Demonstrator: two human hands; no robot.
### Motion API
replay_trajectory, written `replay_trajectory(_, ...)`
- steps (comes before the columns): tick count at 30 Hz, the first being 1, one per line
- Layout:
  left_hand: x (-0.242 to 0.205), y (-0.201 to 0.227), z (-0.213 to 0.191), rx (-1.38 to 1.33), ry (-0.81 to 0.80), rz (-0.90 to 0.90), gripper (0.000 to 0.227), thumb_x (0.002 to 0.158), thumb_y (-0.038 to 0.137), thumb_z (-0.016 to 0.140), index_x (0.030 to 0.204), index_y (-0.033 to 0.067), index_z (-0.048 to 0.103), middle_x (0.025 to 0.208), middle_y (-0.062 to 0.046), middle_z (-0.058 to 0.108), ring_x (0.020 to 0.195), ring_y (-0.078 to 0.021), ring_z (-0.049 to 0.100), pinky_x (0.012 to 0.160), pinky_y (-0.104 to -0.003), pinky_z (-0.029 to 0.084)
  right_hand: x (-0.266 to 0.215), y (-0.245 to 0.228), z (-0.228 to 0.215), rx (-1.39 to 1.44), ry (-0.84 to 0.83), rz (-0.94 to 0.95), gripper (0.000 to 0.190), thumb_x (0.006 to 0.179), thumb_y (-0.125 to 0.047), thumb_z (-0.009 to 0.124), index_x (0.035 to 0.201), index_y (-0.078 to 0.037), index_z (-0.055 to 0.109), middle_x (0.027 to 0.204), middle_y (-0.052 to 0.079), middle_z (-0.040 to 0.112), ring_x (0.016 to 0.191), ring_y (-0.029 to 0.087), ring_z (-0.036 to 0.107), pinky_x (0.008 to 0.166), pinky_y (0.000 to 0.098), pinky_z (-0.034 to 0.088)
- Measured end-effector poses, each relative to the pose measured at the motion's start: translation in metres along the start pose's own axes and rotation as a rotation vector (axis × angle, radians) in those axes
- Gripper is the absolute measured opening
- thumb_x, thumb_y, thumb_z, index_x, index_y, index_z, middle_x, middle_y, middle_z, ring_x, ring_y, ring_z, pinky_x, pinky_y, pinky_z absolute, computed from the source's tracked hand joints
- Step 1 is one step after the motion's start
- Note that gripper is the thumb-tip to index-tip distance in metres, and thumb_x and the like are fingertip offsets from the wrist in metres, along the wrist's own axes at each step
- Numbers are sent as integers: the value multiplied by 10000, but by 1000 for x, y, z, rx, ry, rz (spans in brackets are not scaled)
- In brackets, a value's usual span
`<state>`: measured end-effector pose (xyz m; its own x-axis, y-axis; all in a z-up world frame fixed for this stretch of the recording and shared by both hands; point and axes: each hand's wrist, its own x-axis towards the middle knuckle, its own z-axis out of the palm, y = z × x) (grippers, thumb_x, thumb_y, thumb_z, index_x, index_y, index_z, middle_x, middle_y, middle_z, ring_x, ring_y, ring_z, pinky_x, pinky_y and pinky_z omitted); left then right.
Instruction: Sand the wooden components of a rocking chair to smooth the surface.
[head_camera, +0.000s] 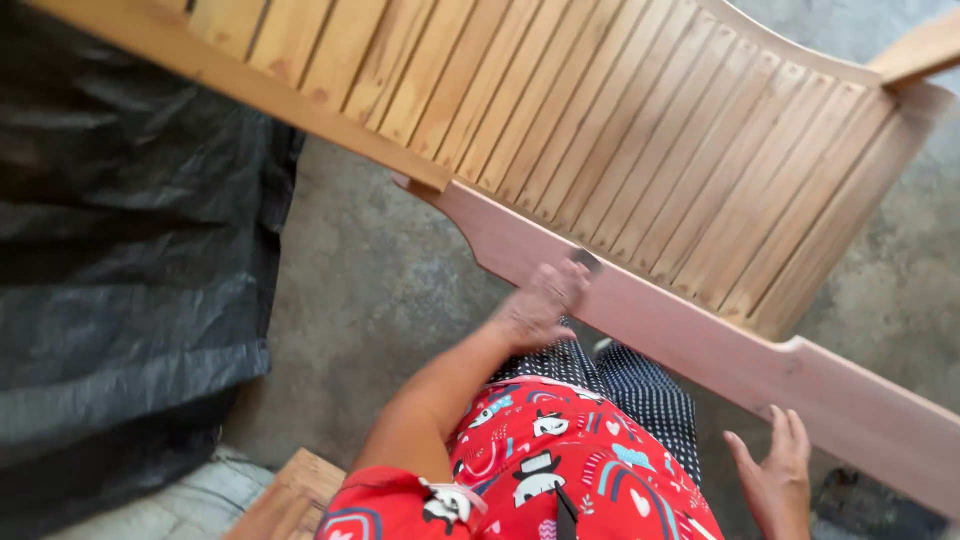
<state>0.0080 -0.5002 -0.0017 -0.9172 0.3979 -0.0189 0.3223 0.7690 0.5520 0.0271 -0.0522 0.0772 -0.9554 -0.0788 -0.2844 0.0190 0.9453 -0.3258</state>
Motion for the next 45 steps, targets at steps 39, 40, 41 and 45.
replay_trajectory(39,-36,-84,-43,382,-26,205,536,875,78,564,1400,-21,520,1528,-239,466,1413,-493,403,1097,-528,398,-475,-91,354,631,-270,776,687,846,-348,781,1434,-53,584,1364,198,671,1268,300,656,1069,385,488)
replay_trajectory(40,-38,-81,-54,331,-42,210,560,850,46,577,1403,-19,516,1494,-236,516,1381,-477,460,1058,-504,434,-469,-75,379,659,-279,812,688,845,-345,785,1435,-51,586,1354,200,680,1263,297,663,1067,385,490)
replay_trajectory(41,-37,-78,-65,280,-55,216,587,825,14,590,1406,-16,511,1460,-232,566,1349,-461,518,1018,-481,470,-443,-55,403,687,-284,847,690,844,-342,788,1436,-50,588,1344,203,690,1258,294,670,1066,384,492)
replay_trajectory(45,-62,-81,-84,-204,-269,-5,537,864,-98,537,1371,65,610,1181,-221,734,1123,-372,706,955,-424,557,-347,-152,311,532,-281,899,639,890,-382,767,1431,-72,628,1367,173,692,1230,279,682,1066,370,493)
